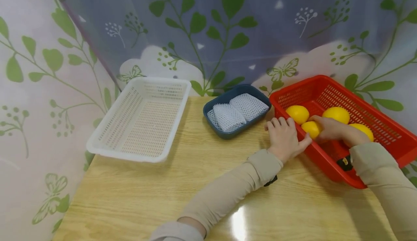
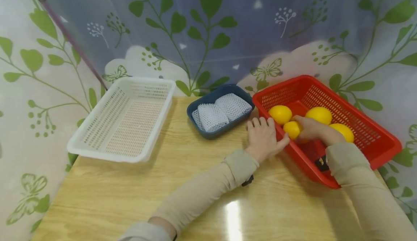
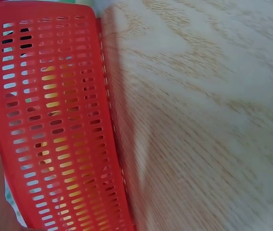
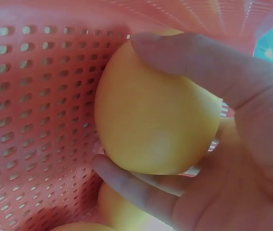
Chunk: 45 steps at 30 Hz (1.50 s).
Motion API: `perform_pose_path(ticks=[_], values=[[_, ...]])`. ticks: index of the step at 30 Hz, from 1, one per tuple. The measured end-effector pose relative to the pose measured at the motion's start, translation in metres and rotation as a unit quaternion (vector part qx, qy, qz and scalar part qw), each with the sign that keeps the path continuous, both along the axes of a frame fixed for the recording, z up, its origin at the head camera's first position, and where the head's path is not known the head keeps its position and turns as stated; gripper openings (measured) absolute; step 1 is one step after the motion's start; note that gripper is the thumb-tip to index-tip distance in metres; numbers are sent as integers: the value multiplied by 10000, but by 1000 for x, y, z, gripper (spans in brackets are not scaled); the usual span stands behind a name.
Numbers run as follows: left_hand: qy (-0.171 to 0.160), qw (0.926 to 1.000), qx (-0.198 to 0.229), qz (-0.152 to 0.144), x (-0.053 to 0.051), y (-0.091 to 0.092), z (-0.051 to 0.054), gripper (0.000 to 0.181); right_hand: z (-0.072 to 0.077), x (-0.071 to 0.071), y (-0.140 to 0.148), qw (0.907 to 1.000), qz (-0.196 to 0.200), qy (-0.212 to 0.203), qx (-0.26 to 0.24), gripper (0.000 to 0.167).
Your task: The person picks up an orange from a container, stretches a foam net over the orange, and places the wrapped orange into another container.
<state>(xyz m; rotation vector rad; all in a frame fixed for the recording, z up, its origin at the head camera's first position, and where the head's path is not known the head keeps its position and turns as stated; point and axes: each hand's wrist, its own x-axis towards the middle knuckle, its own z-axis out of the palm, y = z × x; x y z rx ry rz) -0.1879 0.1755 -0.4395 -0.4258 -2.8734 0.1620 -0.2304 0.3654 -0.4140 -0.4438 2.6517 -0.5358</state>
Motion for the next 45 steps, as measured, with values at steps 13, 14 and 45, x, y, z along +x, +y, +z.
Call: perform_pose_path(ticks=[13, 14, 45], values=[[528, 9970, 171, -532, 2, -17, 18, 61, 16, 15, 7, 9992, -154, 320, 184, 65], [624, 9960, 193, -616, 3, -19, 20, 59, 19, 16, 8, 9991, -201, 323, 169, 66], [-63, 8689, 4181, -2648, 57, -110, 57, 29, 115, 63, -30, 9737, -1909, 1066, -638, 100]])
